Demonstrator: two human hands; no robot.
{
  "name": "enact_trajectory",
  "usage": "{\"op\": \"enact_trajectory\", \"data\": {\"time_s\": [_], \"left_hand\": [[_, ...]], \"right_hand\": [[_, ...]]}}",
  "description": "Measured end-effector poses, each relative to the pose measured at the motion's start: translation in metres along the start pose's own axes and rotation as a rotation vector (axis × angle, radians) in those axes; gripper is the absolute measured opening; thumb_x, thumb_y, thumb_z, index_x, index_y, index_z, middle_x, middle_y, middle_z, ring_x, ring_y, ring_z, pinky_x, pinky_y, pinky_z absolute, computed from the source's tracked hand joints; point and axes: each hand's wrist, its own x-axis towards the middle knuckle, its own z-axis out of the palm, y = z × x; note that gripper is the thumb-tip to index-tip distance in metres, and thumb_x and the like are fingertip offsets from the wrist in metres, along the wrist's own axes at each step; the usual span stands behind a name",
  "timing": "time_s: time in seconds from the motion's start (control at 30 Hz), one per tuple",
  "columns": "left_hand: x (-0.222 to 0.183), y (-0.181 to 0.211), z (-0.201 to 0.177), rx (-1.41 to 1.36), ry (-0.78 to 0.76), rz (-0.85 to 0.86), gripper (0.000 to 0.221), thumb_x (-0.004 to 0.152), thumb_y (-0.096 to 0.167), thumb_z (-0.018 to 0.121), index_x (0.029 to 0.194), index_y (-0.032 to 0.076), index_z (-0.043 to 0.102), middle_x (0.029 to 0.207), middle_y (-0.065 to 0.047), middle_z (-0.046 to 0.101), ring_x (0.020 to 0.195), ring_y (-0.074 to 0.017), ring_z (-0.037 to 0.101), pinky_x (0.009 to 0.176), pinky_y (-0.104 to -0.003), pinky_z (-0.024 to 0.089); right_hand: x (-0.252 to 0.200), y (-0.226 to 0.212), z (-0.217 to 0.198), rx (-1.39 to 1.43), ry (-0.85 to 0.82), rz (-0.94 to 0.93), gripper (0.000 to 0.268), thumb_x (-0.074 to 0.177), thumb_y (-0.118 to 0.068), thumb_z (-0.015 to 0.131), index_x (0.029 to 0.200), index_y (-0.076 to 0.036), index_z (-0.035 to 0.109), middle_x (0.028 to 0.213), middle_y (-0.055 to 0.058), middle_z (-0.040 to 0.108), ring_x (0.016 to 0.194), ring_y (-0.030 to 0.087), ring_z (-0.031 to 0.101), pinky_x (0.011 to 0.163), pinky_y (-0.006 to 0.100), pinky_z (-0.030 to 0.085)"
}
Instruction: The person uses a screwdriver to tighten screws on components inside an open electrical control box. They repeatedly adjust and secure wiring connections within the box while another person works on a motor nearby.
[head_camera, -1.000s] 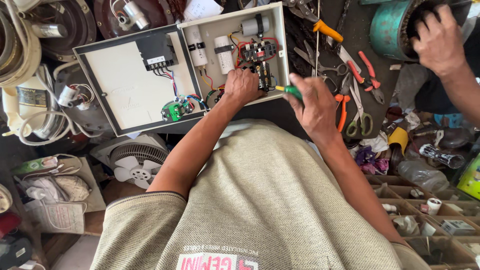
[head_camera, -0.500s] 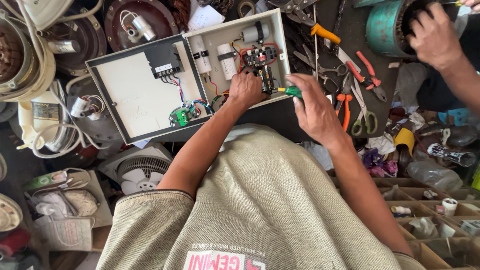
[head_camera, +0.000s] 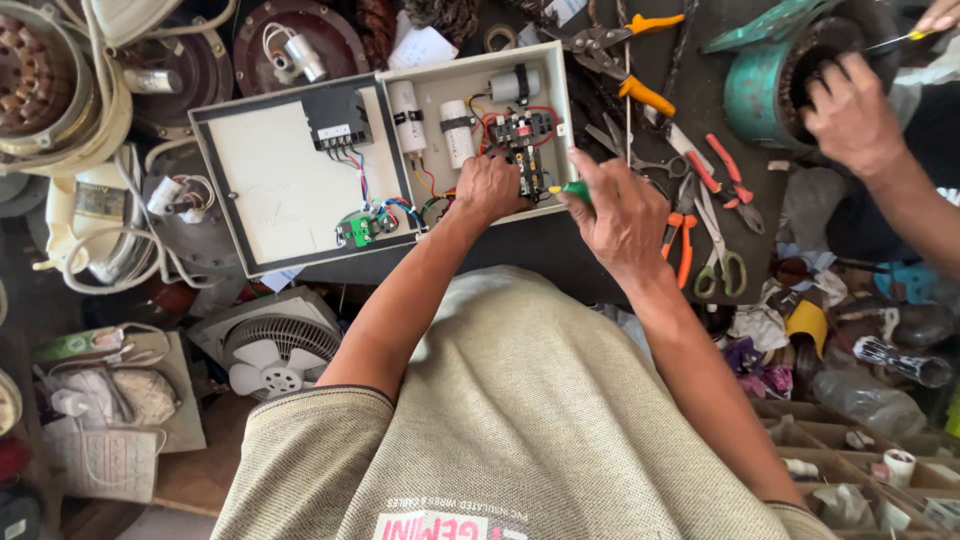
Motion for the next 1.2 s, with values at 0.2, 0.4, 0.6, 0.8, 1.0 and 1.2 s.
{"op": "enact_trajectory", "data": {"time_s": [0.2, 0.4, 0.6, 0.8, 1.0, 1.2], "left_hand": [[0.001, -0.001, 0.01, 0.035, 0.149, 0.047, 0.058, 0.068, 0.062, 0.082, 0.09, 0.008, 0.079, 0.095, -0.015, 0.073, 0.096, -0.0318, 0.07, 0.081, -0.045, 0.055], [0.002, 0.001, 0.008, 0.026, 0.079, 0.043, 0.06, 0.072, 0.064, 0.08, 0.091, 0.007, 0.079, 0.093, -0.016, 0.074, 0.094, -0.0332, 0.071, 0.081, -0.046, 0.055], [0.0, 0.005, 0.0, 0.018, 0.04, 0.03, 0.062, 0.072, 0.066, 0.08, 0.09, 0.007, 0.079, 0.092, -0.016, 0.074, 0.091, -0.0345, 0.072, 0.079, -0.046, 0.056], [-0.001, 0.0, -0.004, 0.022, 0.02, 0.031, 0.06, 0.075, 0.063, 0.08, 0.091, 0.006, 0.079, 0.094, -0.017, 0.074, 0.092, -0.0345, 0.072, 0.08, -0.046, 0.056], [0.002, 0.004, -0.003, 0.015, -0.006, 0.027, 0.059, 0.075, 0.064, 0.079, 0.09, 0.007, 0.08, 0.093, -0.015, 0.075, 0.096, -0.0332, 0.071, 0.081, -0.046, 0.056], [0.006, 0.002, 0.001, 0.016, -0.046, 0.034, 0.061, 0.076, 0.065, 0.078, 0.091, 0.006, 0.079, 0.093, -0.015, 0.074, 0.096, -0.0324, 0.071, 0.081, -0.046, 0.055]], "right_hand": [[-0.008, 0.019, 0.0, 0.643, -0.008, -0.24, 0.056, 0.1, 0.008, 0.057, 0.151, -0.005, 0.038, 0.127, 0.02, 0.059, 0.11, 0.034, 0.066, 0.092, 0.042, 0.056], [-0.017, 0.031, 0.02, 0.259, 0.141, -0.165, 0.061, 0.101, -0.012, 0.078, 0.15, -0.015, 0.043, 0.109, 0.01, 0.063, 0.095, 0.028, 0.066, 0.08, 0.041, 0.057], [-0.022, 0.039, 0.022, 0.42, -0.028, -0.135, 0.058, 0.102, -0.016, 0.076, 0.152, -0.016, 0.048, 0.109, 0.01, 0.067, 0.094, 0.023, 0.072, 0.077, 0.034, 0.061], [-0.014, 0.038, 0.023, 0.431, 0.079, -0.332, 0.06, 0.095, -0.004, 0.064, 0.149, -0.014, 0.039, 0.119, 0.016, 0.062, 0.105, 0.033, 0.068, 0.09, 0.044, 0.058], [-0.005, 0.038, 0.02, 0.317, -0.007, -0.231, 0.061, 0.094, -0.017, 0.081, 0.145, -0.017, 0.049, 0.105, 0.008, 0.065, 0.09, 0.026, 0.067, 0.075, 0.039, 0.055], [-0.001, 0.043, 0.016, 0.586, -0.173, -0.304, 0.067, 0.096, 0.005, 0.066, 0.155, -0.008, 0.038, 0.124, 0.014, 0.067, 0.107, 0.033, 0.069, 0.092, 0.04, 0.058]]}}
